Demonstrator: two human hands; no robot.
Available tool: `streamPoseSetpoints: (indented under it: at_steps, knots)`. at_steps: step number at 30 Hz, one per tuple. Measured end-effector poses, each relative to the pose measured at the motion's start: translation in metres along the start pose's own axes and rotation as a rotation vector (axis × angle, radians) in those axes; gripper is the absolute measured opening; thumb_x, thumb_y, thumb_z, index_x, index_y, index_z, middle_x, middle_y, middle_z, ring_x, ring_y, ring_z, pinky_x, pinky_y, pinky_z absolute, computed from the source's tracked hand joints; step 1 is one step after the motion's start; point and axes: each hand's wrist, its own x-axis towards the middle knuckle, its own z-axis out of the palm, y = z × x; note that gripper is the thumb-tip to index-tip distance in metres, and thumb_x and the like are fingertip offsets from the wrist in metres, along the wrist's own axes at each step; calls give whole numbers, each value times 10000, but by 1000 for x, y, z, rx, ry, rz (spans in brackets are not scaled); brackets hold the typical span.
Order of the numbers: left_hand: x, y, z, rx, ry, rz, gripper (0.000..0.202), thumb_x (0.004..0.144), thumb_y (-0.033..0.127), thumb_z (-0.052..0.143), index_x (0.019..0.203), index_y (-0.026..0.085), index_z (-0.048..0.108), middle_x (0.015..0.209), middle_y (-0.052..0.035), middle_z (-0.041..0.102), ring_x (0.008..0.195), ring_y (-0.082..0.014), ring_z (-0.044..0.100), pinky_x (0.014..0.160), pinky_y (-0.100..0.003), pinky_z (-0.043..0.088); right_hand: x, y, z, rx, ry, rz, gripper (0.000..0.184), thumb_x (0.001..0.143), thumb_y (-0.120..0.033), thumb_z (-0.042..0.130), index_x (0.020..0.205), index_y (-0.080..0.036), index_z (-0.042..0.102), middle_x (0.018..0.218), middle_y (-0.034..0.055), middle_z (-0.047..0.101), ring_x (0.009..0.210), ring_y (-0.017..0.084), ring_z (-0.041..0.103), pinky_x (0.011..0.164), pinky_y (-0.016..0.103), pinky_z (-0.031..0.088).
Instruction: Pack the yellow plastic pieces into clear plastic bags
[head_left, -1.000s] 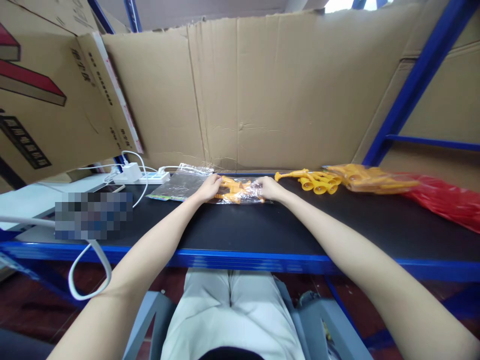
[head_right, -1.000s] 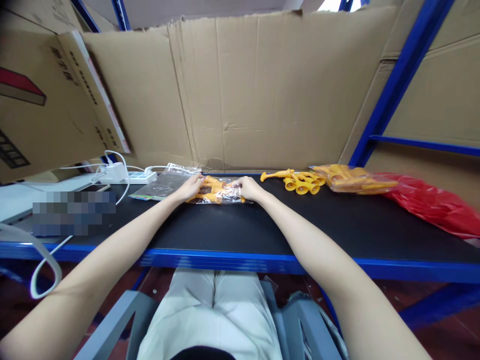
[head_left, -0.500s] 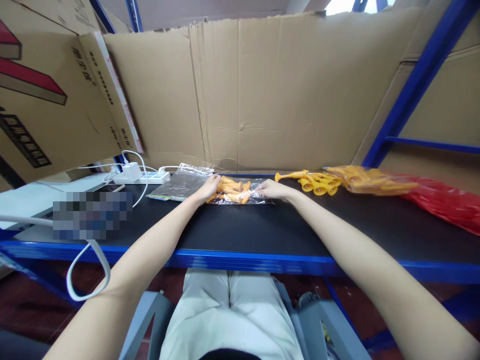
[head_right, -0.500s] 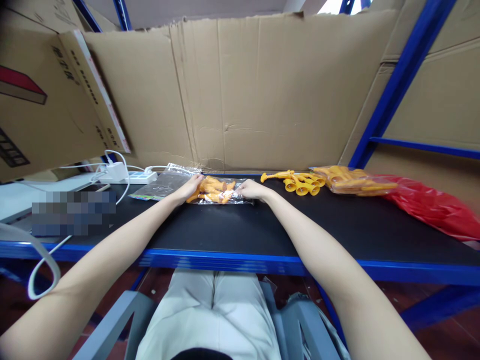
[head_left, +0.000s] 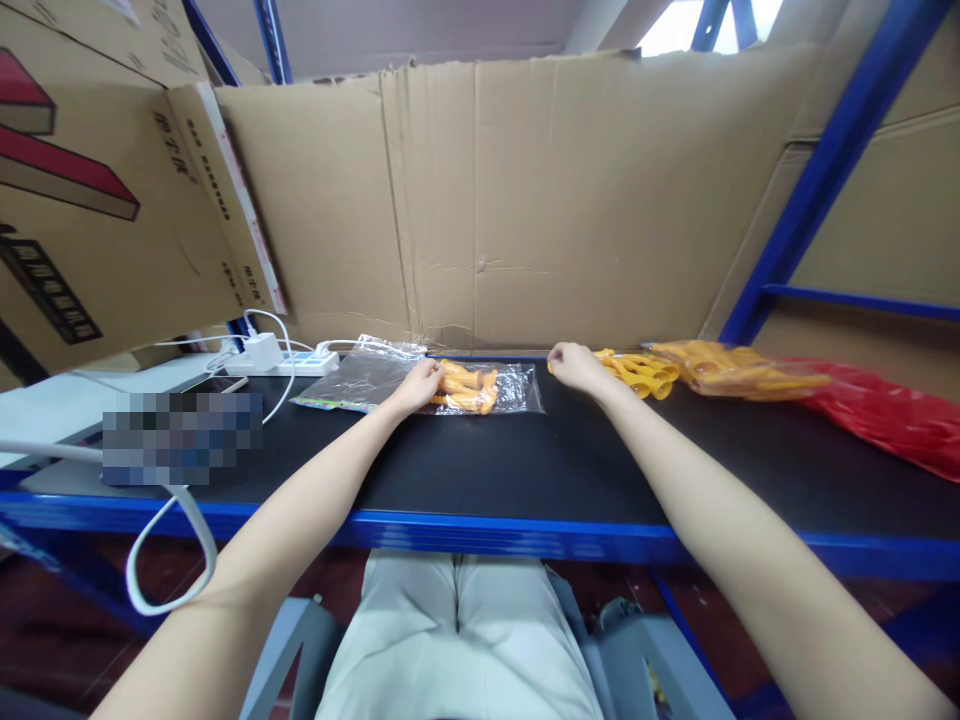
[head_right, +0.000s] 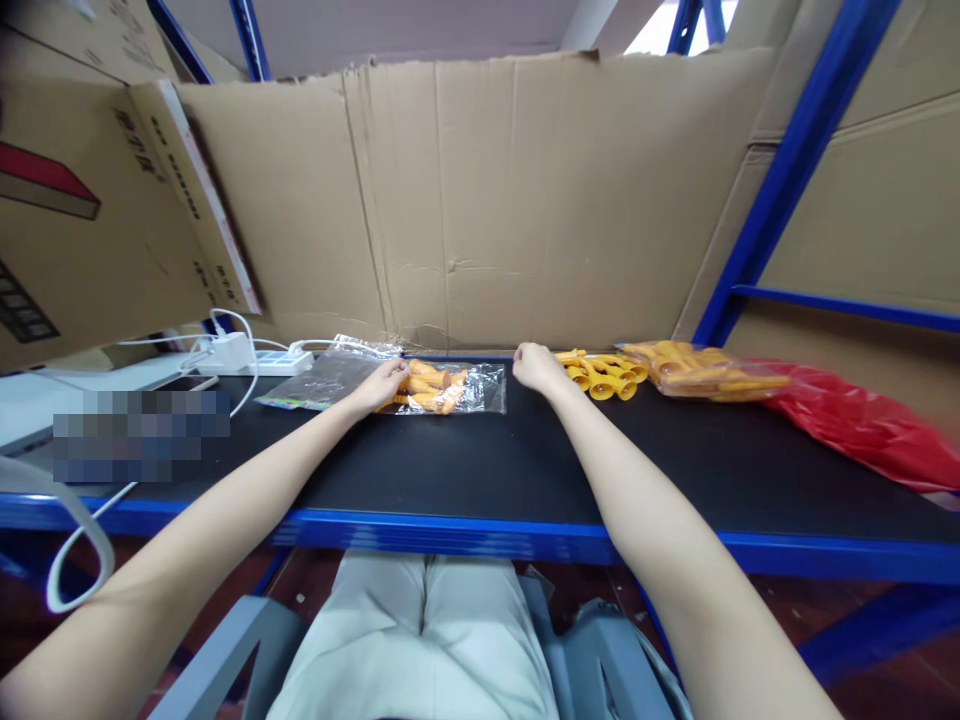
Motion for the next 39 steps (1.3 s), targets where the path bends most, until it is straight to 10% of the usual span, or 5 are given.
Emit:
streamPoseSetpoints:
  at_steps: [4,11,18,25,39]
  knots:
    - [-2,1,0,79,-7,-27,124,811,201,392,690,196,418,727,-12,512,779,-166,496,753,-296,416,7,23,15,-33,94,-3,454,865,-196,360,1295,-133,494,1335,126,477,1199,237,465,988,345,364]
    - [-2,-4,-4,236,-43,-9,66,830,204,386,821,197,451,930,-65,565,972,-200,520,902,-347,392,10,32,41,-113,-255,18,455,893,-355,363,1298,-179,474,1391,109,413,1253,302,396,1002,518,319]
    - [-3,-7,-4,253,-88,45,176,850,257,357,941,167,478,1049,-119,564,1052,-240,504,955,-401,364,8,34,41,-156,-22,32,443,865,-323,400,1268,-147,456,1367,175,383,1236,303,384,954,490,363]
    - [-3,-7,-5,263,-125,74,234,854,267,350,992,143,492,1074,-139,564,1064,-251,498,961,-406,359,9,51,42,-384,145,178,514,867,-276,384,1345,-89,360,1439,196,275,1353,296,162,1050,565,82]
    - [-3,-8,-4,283,-138,66,271,869,281,340,1038,124,481,1099,-144,546,1086,-241,490,974,-380,350,0,35,12,-404,333,56,361,858,-255,369,988,-84,660,1129,206,529,1100,331,396,912,514,267]
